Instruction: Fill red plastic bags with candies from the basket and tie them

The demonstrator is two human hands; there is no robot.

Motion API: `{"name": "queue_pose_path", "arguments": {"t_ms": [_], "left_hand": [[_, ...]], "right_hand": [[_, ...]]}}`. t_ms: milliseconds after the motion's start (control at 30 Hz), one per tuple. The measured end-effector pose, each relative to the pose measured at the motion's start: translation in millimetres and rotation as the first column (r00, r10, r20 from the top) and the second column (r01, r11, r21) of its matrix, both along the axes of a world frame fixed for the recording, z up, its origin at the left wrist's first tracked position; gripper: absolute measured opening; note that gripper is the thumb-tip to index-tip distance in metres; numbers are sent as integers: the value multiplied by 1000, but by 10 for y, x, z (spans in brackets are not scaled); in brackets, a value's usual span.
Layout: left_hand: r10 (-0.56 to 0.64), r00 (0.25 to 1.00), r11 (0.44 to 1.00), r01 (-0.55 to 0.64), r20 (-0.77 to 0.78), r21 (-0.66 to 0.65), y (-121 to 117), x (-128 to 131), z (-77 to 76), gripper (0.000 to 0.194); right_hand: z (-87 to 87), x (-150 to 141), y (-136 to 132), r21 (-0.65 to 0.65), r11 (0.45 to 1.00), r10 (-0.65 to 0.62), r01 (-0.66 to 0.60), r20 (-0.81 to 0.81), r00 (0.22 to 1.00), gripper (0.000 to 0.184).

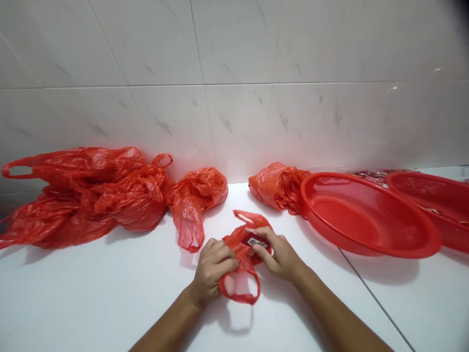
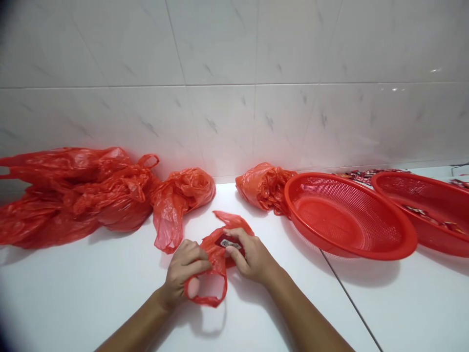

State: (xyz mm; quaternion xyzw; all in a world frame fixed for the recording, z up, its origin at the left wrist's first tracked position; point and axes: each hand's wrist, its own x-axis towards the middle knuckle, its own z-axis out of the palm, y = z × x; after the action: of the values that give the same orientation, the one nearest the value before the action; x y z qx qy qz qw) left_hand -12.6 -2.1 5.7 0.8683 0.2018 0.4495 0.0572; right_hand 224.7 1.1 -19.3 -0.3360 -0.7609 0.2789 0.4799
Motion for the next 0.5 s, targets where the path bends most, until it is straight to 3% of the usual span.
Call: {"name": "queue_pose_path", "arguments": {"t_ms": [67, 100, 167, 233, 333, 400, 500], "left_hand": [[14, 985, 970, 29, 174, -240, -18, 9, -23, 66], [45, 960, 922, 66, 275, -380, -23, 20, -32, 62], [137, 871, 777, 201, 471, -597, -20, 43, -42, 49], [194, 765, 625, 386, 614, -678, -2, 54, -42, 38], [195, 662, 452, 594, 723, -666, 28, 41, -37, 42], [212, 646, 405, 625, 733, -668, 33, 24, -35, 46], [282, 639, 428, 584, 716, -690, 21, 8, -37, 41]], "right_hand": [[-46, 14, 38, 38, 996, -75, 76, -45, 996, 26], [-71, 18, 55, 60, 992, -104, 108, -75, 992, 27], [-109, 23, 76, 106, 980, -154, 169, -136, 979, 29], [-120, 21, 67, 146, 962, -201, 232, -198, 959, 31], [-86, 0, -1, 190, 931, -252, 311, -283, 926, 31], [-50, -30, -52, 218, 937, -209, 272, -274, 939, 32], [-16, -88, -71, 274, 955, -76, 114, -145, 987, 32]]}}
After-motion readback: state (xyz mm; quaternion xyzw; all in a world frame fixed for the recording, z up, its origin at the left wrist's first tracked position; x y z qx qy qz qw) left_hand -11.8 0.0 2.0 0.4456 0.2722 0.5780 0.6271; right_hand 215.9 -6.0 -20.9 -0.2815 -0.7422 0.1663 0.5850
